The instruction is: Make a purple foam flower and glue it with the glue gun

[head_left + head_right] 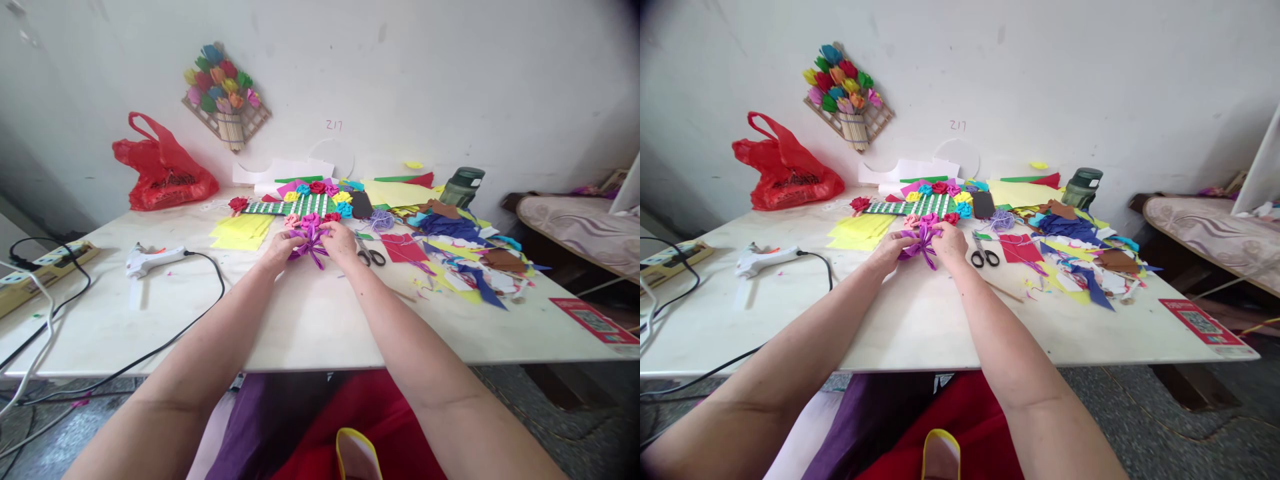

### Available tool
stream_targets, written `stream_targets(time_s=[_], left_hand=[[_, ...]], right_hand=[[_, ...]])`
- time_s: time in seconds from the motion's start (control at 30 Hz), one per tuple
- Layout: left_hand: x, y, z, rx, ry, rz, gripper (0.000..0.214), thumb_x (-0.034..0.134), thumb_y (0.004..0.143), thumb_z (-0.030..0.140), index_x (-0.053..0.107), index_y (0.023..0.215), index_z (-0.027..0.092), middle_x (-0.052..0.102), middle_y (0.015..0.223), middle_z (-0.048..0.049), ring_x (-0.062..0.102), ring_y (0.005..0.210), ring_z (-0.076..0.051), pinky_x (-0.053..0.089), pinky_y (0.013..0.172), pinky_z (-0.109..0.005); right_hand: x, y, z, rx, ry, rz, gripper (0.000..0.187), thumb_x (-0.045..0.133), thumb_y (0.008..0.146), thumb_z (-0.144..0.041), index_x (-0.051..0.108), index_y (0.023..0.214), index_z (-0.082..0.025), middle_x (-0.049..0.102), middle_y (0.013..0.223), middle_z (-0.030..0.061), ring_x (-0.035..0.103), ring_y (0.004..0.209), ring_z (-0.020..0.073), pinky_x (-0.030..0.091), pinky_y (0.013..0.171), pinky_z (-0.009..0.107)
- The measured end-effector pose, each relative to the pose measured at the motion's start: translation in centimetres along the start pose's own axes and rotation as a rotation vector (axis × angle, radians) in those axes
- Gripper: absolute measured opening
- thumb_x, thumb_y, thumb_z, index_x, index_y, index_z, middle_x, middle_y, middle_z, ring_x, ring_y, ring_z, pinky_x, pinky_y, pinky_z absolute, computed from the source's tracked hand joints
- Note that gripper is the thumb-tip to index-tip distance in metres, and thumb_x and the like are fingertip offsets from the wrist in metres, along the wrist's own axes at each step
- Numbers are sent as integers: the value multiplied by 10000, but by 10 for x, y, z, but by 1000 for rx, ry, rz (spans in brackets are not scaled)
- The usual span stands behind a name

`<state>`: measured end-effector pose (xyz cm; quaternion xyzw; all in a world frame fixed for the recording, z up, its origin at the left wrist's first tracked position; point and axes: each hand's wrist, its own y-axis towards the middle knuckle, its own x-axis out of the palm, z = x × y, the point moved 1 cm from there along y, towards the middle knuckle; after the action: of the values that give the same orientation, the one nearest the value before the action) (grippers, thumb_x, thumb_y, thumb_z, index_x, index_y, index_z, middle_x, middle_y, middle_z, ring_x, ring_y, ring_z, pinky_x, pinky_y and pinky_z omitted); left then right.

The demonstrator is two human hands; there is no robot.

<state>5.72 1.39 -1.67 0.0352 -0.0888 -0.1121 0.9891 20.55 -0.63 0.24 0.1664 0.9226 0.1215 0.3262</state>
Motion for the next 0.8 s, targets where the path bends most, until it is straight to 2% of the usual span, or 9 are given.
stream_targets(time_s=[0.27,0.47,0.63,0.8], left_hand=[[1,0,0,6,-4,32,142,695,539,235,651,633,138,590,514,-6,513,462,-107,406,487,-230],[1,0,0,56,61,59,158,690,551,262,640,625,132,583,517,-5,510,473,-104,387,493,-226],[3,1,-1,102,102,82,174,657,550,261,636,644,116,559,505,12,479,465,-89,365,490,-217],[7,-3,3,110,151,112,186,633,532,239,657,668,114,564,517,14,462,463,-83,357,485,-215]], right_hand=[[-2,-3,-4,10,-41,-23,325,512,683,-192,666,959,-269,674,853,1,591,807,194,443,727,315],[-2,-3,-4,-193,-49,52,308,476,680,-119,657,908,-220,590,1065,33,559,867,178,448,786,315],[2,0,-1,-244,58,16,278,443,658,-71,652,782,-206,584,1001,27,540,922,176,432,851,322],[1,1,-1,-203,119,-22,125,507,709,-212,626,673,-200,575,951,25,537,900,174,417,865,329]])
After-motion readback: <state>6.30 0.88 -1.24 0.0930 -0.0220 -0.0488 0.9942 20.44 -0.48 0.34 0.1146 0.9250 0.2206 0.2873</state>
